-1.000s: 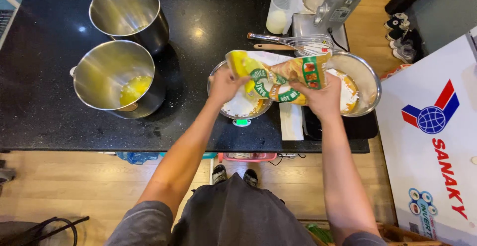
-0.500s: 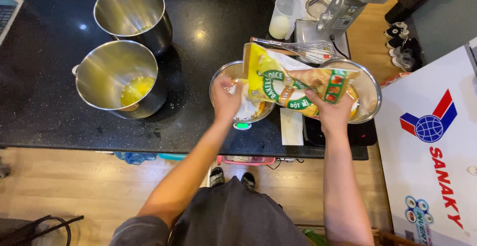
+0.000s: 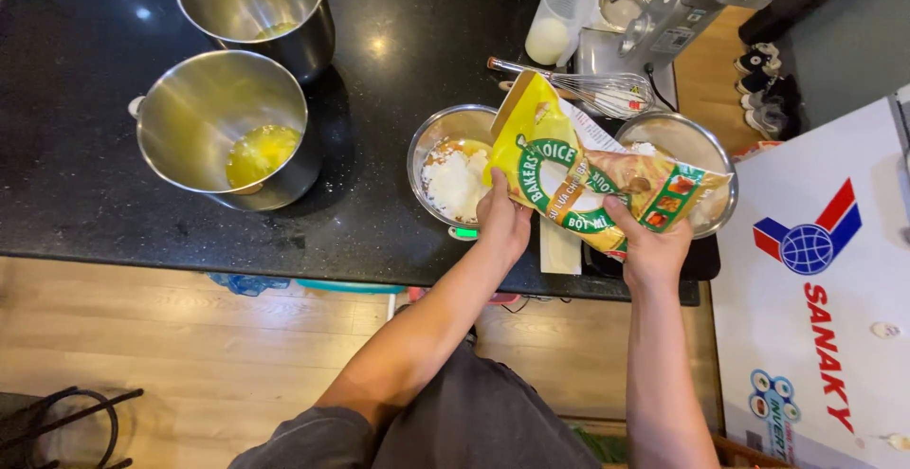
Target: Pouring flour from multiple bags into stainless steel bowls containing eggs while using a digital scale for measurement.
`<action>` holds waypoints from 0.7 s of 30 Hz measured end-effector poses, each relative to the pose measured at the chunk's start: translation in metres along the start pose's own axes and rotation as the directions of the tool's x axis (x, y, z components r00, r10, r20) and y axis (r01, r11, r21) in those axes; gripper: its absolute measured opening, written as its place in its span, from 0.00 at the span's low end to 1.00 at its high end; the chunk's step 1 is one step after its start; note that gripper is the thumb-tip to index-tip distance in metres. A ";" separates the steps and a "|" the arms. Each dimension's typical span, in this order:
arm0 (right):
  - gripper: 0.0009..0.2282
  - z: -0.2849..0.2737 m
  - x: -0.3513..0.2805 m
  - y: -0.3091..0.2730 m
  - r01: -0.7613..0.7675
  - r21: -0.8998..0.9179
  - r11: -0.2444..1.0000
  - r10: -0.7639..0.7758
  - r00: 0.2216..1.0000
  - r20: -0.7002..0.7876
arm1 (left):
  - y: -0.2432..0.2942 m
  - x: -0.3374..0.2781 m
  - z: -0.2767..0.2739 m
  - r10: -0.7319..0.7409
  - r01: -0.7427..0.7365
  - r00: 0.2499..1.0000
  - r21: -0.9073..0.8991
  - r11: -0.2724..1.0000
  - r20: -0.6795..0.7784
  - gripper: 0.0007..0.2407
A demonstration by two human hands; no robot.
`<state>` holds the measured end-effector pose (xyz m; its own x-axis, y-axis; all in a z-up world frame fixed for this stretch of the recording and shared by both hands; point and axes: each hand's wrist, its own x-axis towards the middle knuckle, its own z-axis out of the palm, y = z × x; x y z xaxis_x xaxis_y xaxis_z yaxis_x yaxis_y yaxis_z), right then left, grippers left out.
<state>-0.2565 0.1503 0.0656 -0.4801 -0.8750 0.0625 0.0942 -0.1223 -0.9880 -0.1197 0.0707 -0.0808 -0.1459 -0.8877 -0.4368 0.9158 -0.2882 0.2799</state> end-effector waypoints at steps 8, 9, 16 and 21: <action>0.17 0.012 -0.007 -0.013 0.040 -0.113 0.993 -0.039 0.999 0.014 | -0.009 0.003 0.013 0.003 -0.028 0.988 -0.160 0.987 -0.153 0.16; 0.17 0.015 -0.008 -0.015 0.054 -0.127 0.990 -0.051 0.998 0.024 | -0.012 0.006 0.010 0.013 -0.039 0.985 -0.153 0.987 -0.172 0.17; 0.15 0.020 -0.005 -0.015 0.056 -0.195 0.979 -0.054 0.998 0.015 | -0.017 0.008 0.012 0.065 -0.096 0.960 -0.101 0.990 -0.273 0.16; 0.15 0.025 -0.003 -0.021 0.040 -0.172 0.984 -0.045 0.999 -0.025 | -0.010 -0.002 0.020 0.109 -0.148 0.965 -0.152 0.977 -0.240 0.12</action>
<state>-0.2351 0.1434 0.0897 -0.5060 -0.8563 0.1036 -0.0769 -0.0748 -0.9942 -0.1364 0.0685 -0.0652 0.0488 -0.8013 -0.5963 0.9733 -0.0958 0.2084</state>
